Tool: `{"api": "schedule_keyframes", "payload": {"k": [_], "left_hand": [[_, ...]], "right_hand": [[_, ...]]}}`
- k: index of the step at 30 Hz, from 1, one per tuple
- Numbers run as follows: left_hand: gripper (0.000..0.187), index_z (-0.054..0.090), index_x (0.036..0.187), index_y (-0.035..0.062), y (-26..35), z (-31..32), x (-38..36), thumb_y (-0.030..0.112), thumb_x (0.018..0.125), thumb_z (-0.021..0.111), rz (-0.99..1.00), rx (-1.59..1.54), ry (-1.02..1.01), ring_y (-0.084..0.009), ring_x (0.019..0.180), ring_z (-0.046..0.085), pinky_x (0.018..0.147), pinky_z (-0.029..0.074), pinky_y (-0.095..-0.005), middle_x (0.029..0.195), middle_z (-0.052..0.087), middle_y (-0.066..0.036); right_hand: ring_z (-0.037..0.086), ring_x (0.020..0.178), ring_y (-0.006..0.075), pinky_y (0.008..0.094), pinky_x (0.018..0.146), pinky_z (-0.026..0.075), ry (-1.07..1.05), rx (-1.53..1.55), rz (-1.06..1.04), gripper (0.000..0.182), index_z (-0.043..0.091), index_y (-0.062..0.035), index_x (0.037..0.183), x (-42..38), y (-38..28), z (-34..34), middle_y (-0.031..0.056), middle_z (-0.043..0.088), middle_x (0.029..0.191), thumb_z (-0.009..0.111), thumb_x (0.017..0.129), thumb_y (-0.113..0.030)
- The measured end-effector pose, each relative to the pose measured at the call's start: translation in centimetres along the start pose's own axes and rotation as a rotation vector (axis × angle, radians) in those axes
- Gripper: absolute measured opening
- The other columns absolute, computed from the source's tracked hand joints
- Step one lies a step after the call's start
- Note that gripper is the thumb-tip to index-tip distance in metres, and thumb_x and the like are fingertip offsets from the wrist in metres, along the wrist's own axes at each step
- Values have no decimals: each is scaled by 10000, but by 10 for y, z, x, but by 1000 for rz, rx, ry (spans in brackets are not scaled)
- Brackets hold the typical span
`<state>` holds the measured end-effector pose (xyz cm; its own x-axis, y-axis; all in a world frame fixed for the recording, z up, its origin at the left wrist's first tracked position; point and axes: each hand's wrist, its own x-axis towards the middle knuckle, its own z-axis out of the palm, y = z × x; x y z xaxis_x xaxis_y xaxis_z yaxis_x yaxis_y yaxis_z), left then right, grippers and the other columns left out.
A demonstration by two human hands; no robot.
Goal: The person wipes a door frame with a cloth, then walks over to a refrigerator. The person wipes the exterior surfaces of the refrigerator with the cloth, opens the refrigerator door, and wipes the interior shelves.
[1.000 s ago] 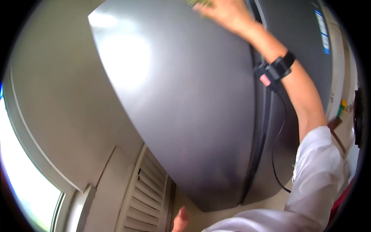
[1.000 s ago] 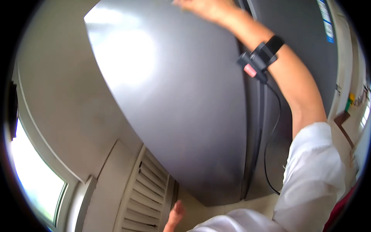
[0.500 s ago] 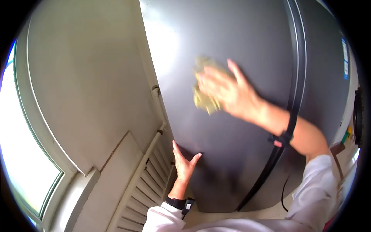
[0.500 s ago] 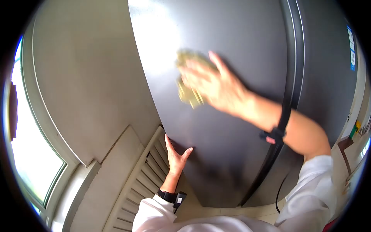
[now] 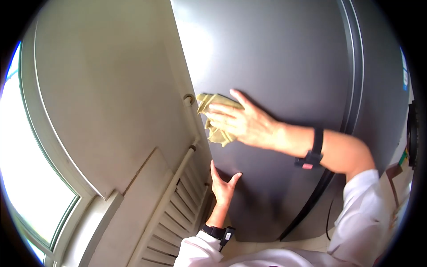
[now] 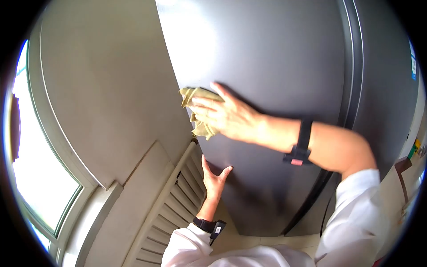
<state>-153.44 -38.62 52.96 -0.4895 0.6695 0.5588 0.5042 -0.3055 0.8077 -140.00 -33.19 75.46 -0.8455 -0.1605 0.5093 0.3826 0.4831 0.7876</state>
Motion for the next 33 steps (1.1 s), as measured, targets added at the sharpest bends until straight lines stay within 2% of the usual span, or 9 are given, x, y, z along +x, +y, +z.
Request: {"api": "schedule_keyframes", "payload": {"k": [7, 10, 16, 20, 22, 23, 24, 26, 33], "left_hand": [[1071, 207, 1453, 107, 1, 0, -1, 396, 640, 842, -18, 15, 21, -326, 1273, 431, 1032, 378, -401, 1380, 432, -187], [1071, 210, 1452, 102, 6, -1, -1, 392, 638, 844, -53, -1, 13, -328, 1273, 431, 1031, 380, -403, 1379, 434, -183], [1049, 226, 1450, 118, 2, 4, -5, 393, 644, 838, -31, 8, 51, -340, 1271, 430, 1029, 384, -410, 1385, 427, -182], [1024, 247, 1436, 81, 6, 4, -5, 382, 650, 832, -8, 40, 92, -365, 1233, 454, 996, 411, -417, 1370, 433, -201], [1019, 255, 1434, 79, 5, 3, -6, 380, 650, 832, 0, 25, 89, -364, 1235, 453, 998, 409, -417, 1369, 434, -201], [1013, 262, 1431, 77, 5, 3, -4, 378, 650, 833, 16, 9, 96, -363, 1237, 451, 999, 408, -418, 1368, 435, -201], [1013, 262, 1431, 77, 6, 2, -4, 378, 650, 833, 20, 13, 97, -363, 1237, 451, 999, 408, -418, 1368, 435, -201], [1007, 268, 1429, 73, 9, 3, -6, 374, 653, 833, -16, 38, 102, -365, 1235, 454, 999, 407, -417, 1367, 434, -206], [1022, 245, 1442, 104, 7, 3, -6, 392, 655, 830, -18, 21, 87, -347, 1250, 453, 1019, 399, -411, 1375, 441, -189]], "right_hand": [[442, 1250, 249, 617, 1045, 239, 343, 1, 361, 464, 565, -66, 1186, 152, 197, -77, 69, 547, 1269, 652, 747, -190], [439, 1255, 254, 591, 1056, 248, 505, -120, 292, 480, 553, -57, 1202, 136, 176, -46, 82, 538, 1283, 647, 753, -195], [333, 1357, 211, 484, 1127, 219, 76, 10, 28, 477, 585, -103, 1231, 9, 38, -17, 61, 448, 1407, 643, 765, -189], [315, 1373, 236, 533, 1103, 242, 249, -128, -141, 600, 540, -116, 1252, 44, 93, -13, 82, 440, 1413, 689, 672, -150], [370, 1330, 256, 525, 1082, 276, 391, -294, -59, 609, 483, -102, 1324, 94, 151, -19, 72, 433, 1419, 605, 728, -139], [355, 1335, 257, 504, 1078, 291, 54, 193, 180, 636, 449, -104, 1362, 128, 174, -53, 61, 387, 1456, 595, 745, -162], [398, 1298, 269, 511, 1085, 248, 491, -113, 195, 543, 542, -34, 1221, 146, 184, -50, 128, 491, 1335, 684, 727, -210], [379, 1311, 271, 492, 1106, 222, 492, -109, 240, 591, 532, -34, 1231, 158, 189, -51, 140, 457, 1367, 710, 702, -230], [179, 1422, 276, 460, 1151, 106, 72, -207, 88, 725, 444, -69, 1372, 46, 35, 0, 123, 283, 1509, 638, 724, -329]]}}
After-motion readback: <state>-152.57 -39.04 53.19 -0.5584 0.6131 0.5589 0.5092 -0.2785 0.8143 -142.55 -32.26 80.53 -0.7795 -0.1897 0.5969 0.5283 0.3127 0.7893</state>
